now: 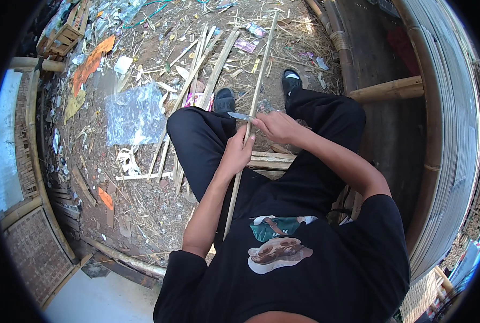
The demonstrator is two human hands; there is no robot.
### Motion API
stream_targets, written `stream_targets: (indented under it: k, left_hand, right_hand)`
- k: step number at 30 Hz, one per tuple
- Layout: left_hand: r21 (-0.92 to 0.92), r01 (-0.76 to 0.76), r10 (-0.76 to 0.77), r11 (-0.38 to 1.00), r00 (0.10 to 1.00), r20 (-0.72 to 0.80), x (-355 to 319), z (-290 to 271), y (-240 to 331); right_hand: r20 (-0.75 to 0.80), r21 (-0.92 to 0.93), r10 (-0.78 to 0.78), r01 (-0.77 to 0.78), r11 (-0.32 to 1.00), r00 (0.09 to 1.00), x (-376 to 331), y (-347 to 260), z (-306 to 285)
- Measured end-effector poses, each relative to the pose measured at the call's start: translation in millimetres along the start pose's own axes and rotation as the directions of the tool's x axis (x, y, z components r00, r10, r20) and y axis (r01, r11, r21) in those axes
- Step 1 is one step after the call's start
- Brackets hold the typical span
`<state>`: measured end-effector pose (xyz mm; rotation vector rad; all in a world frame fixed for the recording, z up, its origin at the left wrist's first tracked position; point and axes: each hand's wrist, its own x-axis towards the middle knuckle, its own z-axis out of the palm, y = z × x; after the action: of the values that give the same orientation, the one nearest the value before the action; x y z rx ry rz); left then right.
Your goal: The person whittles a thin wooden stick with a knife, repeatedly scraping the blade along the surface to smooth it.
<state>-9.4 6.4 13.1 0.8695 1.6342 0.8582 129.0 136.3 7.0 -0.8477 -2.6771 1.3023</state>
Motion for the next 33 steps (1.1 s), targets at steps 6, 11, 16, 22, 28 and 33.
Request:
stream_targets:
  k: [6, 11, 16, 22, 28, 33]
  left_hand:
    - [0.074, -0.091, 0.094, 0.993, 0.995, -0.04, -2, 1, 10]
    - [0.077, -0.143, 0.147, 0.987, 0.988, -0.049, -2, 3, 7]
    - [0.117, -0.247, 0.258, 0.962, 0.962, -0.087, -7, 7, 8]
    - [0.16, -0.205, 0.22, 0.966, 0.972, -0.08, -10, 7, 18]
    - [0.2, -0.139, 0.159, 0.97, 0.984, -0.086, -12, 4, 19]
    - [0.187, -0.216, 0.24, 0.958, 0.964, -0.116, -3, 2, 4]
  right_hand:
    - [0.013, -0.032, -0.029, 0.03, 0.999, 0.999, -1, -4, -2]
    - [-0.042, -0.013, -0.039, 0.038, 0.999, 0.998, 8, 10, 2]
    - [-0.05, 0.017, -0.007, 0.008, 1.0, 0.999, 10, 19, -10]
    - [-0.053, -0.024, 0.0, -0.001, 1.0, 0.999, 13, 23, -16]
    - [0.124, 0.03, -0.081, 0.078, 0.996, 0.989, 2, -2, -3]
    - [0.025, -0.144, -0.092, 0.095, 0.985, 0.995, 8, -5, 0]
